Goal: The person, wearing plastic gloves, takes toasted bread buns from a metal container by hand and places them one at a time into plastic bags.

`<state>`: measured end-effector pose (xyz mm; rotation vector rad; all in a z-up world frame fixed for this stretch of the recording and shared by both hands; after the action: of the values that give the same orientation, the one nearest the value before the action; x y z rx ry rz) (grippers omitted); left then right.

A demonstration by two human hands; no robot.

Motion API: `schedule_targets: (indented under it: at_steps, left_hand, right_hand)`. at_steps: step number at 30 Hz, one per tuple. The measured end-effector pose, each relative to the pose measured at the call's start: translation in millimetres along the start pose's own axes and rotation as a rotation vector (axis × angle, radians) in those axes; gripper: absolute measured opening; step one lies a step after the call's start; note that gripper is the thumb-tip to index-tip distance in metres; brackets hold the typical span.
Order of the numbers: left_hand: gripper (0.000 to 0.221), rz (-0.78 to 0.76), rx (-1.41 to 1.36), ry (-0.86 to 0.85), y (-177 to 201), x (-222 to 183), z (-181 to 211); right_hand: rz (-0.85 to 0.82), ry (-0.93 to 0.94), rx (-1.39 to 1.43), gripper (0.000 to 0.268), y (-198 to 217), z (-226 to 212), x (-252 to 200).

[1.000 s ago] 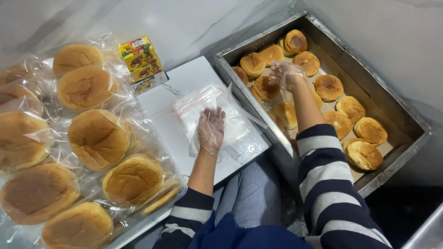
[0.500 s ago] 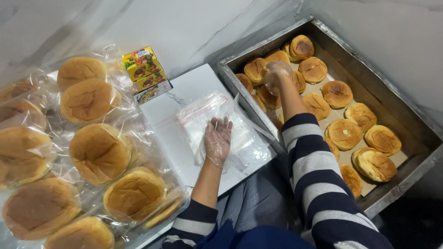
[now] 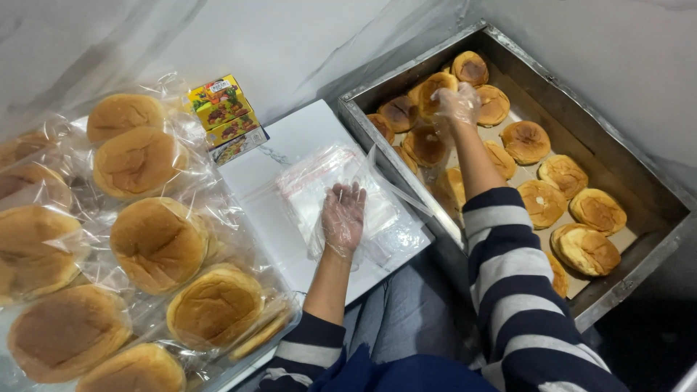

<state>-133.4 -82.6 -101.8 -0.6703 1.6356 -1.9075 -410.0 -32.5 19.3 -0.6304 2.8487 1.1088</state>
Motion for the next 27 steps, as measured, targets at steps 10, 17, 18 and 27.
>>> schedule_targets:
  at_steps: [10,17,18,27]
  left_hand:
    - [0.03,-0.056,0.013,-0.043,6.6,5.3,-0.7]
    - [0.03,-0.161,0.048,-0.098,1.9,6.8,2.5]
    - [0.03,-0.161,0.046,-0.095,1.0,7.2,2.9]
    - [0.028,-0.128,0.115,-0.111,9.2,10.2,6.5]
  right_hand:
    - [0.01,0.06,-0.037,0.036,30.5,52.4,-6.0]
    - [-0.281,-0.011,1.024,0.049,44.3,22.5,-82.3]
    - [-0.277,-0.012,1.023,0.049,42.5,21.4,-87.9]
    - [-0.416,0.026,0.98,0.048,23.1,76.0,-57.9]
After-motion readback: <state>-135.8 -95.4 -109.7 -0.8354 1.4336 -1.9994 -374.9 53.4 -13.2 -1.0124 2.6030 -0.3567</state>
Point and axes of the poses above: each hand's wrist, its own x-axis towards the middle knuckle, its own y-axis out of the back of the hand, z = x × y, the point moved 4 cm from there along x, towards the middle knuckle, and after that the axes turned 12 degrees about -z, right-handed, at the moved point
